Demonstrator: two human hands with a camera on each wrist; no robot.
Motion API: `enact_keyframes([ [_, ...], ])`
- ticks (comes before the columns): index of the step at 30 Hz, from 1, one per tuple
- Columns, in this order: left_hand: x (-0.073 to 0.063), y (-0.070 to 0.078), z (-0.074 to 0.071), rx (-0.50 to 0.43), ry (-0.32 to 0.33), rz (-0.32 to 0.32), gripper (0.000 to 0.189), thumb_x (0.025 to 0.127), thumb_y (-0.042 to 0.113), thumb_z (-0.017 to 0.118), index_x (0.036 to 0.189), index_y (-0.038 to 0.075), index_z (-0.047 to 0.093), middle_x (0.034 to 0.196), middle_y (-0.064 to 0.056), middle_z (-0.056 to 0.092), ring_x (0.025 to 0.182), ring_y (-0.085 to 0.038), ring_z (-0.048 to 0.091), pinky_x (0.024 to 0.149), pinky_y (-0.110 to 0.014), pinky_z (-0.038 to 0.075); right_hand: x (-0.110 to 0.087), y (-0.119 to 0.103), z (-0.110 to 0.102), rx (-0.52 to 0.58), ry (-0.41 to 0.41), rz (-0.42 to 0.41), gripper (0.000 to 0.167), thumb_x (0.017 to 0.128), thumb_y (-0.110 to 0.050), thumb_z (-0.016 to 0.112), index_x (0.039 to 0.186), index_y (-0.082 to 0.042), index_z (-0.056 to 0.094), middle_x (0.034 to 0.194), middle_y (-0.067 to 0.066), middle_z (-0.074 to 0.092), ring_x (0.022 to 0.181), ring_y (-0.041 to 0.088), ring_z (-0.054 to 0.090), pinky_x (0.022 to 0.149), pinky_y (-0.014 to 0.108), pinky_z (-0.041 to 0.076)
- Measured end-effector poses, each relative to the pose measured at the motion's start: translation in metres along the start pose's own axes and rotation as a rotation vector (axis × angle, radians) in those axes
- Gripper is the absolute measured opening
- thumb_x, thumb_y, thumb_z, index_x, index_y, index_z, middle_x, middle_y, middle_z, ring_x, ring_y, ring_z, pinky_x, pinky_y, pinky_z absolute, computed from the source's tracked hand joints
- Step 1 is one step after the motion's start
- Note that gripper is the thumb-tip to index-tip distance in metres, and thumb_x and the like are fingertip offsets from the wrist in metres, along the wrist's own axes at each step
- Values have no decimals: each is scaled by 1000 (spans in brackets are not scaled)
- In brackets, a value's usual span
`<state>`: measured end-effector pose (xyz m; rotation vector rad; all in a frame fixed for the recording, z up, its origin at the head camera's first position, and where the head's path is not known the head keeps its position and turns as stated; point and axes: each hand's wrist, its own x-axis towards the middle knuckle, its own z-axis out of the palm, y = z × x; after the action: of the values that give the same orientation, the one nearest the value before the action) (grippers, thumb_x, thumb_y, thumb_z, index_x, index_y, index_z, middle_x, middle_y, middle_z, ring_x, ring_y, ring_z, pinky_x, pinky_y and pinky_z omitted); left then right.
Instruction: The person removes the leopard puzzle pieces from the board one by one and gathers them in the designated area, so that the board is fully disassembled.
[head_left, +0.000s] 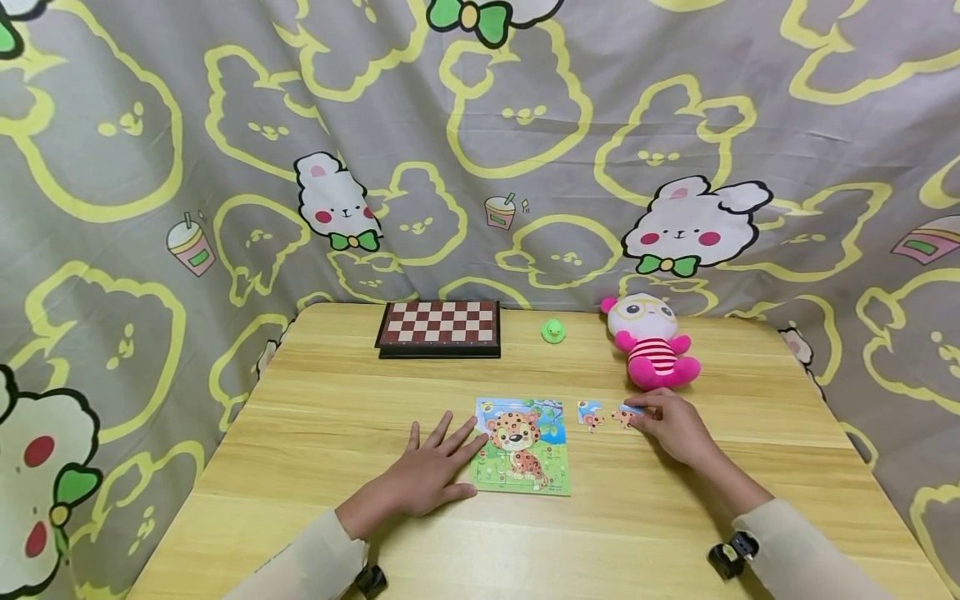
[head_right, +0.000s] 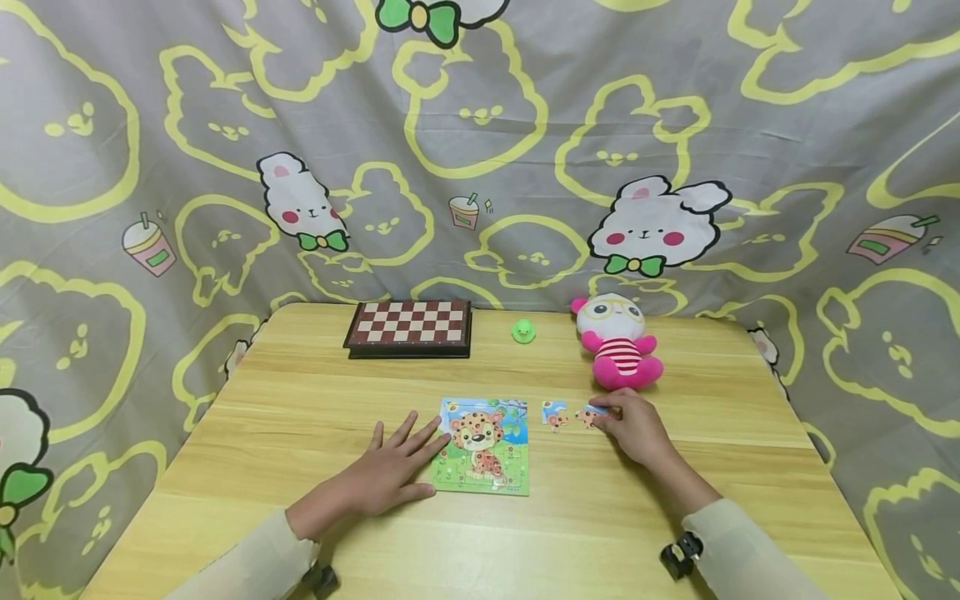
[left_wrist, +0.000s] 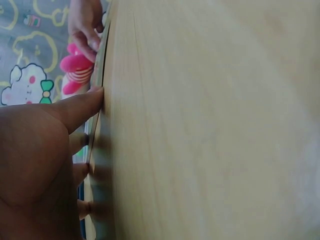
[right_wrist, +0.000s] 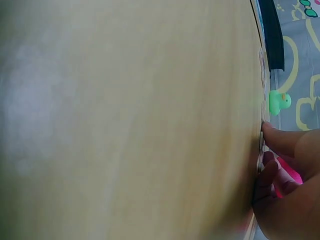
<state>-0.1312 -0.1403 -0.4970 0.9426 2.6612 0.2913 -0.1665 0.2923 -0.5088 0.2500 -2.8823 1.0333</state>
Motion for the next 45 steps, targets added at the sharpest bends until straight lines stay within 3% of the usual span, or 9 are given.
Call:
enact_keyframes([
  [30, 1, -2, 3, 18, 8, 2, 78, 102, 63, 46, 167, 31, 17, 175, 1, 3, 158, -42, -1, 111, -83, 6, 1, 2, -2, 7, 4, -23, 26, 89, -8, 80, 115, -4, 78, 104, 8, 68, 79, 15, 50, 68, 29, 43],
  [45, 0, -1, 1, 17, 3, 1, 78, 102, 63, 47, 167, 31, 17, 175, 1, 2, 158, -42, -1, 112, -83, 6, 1, -12, 0, 58, -6, -44, 28, 87, -12, 83, 114, -3, 79, 107, 10, 70, 80, 13, 51, 68, 25, 43],
])
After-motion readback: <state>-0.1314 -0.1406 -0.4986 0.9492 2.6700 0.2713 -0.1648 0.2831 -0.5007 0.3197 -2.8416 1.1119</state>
